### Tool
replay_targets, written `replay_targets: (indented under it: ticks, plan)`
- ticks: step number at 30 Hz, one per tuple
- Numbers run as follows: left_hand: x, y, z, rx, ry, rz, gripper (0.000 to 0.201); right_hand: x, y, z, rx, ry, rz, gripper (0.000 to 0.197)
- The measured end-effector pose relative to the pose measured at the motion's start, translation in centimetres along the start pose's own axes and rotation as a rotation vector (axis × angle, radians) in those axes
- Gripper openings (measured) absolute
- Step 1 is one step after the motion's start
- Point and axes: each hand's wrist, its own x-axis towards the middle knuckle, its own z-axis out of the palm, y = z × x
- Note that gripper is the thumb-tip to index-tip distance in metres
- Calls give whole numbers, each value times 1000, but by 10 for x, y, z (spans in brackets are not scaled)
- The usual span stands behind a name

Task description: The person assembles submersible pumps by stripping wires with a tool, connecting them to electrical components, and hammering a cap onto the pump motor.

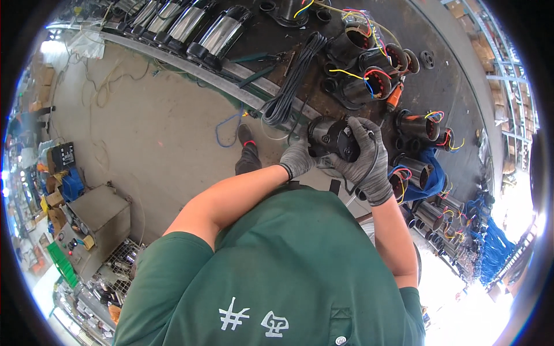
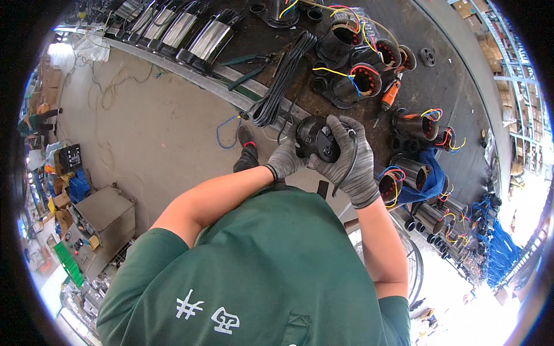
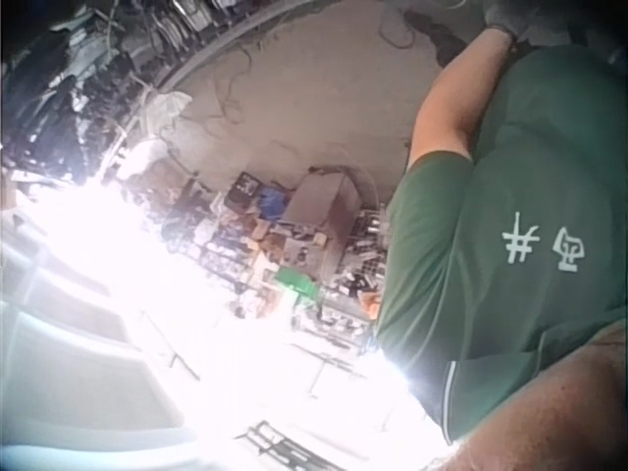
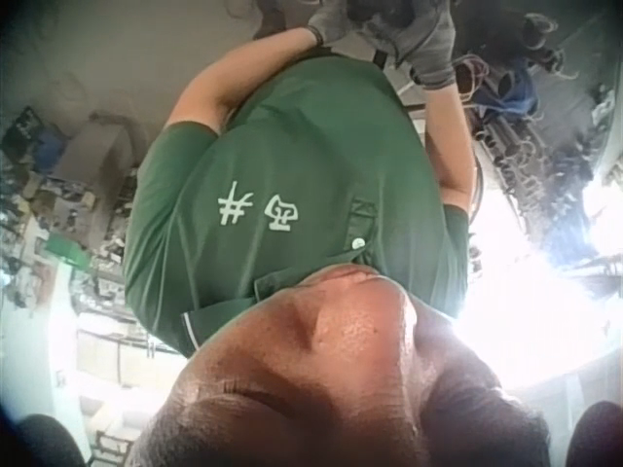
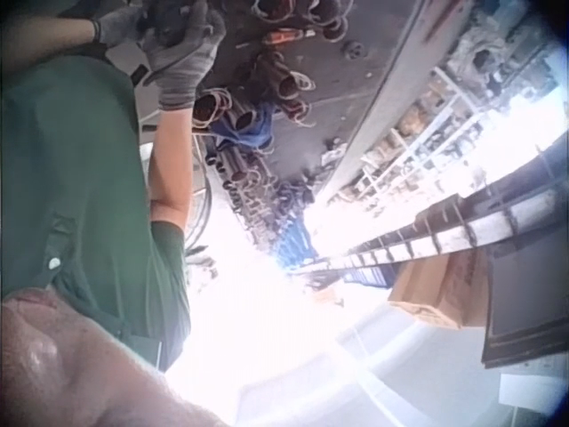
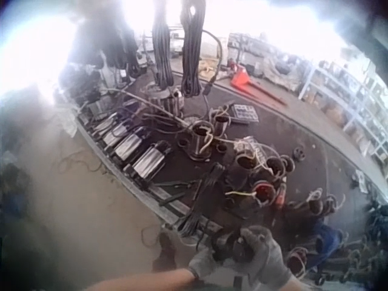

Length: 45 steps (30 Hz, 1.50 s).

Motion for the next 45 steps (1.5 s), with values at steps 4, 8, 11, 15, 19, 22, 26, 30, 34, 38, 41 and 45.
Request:
replay_targets:
  ticks: [4,8,11,15,19,22,26,30,34,38,41,45]
  plan:
    - [-11,62,-14,-1062,-2,-207,123,-17,22,18,-75,198,-55,82]
    - [11,-13,5,-104,157,244,129,-7,16,16,-18,141,-85,80]
    - [16,-39,11,486,165,472,132,-3,21,9,-50,101,-132,78]
    - [6,-11,-1,157,59,255,129,0,25,2,21,33,-128,76]
    - [-1,-2,-5,102,38,211,127,-1,26,3,30,15,-138,76]
    - [-4,1,-5,83,31,194,125,-2,23,6,23,56,-116,76]
    - [-9,5,-5,75,27,185,122,-5,19,13,24,87,-71,75]
    - [-13,7,-6,67,2,163,119,-7,17,17,18,154,-63,75]
    - [-20,6,-7,63,-32,134,117,-9,18,21,34,192,-66,77]
    - [-21,6,-7,61,-33,134,114,-9,13,22,30,205,-44,78]
    - [-17,6,-5,70,-14,152,113,-7,11,21,37,211,-36,78]
    - [-10,6,-4,87,15,181,110,-6,15,22,30,208,-35,75]
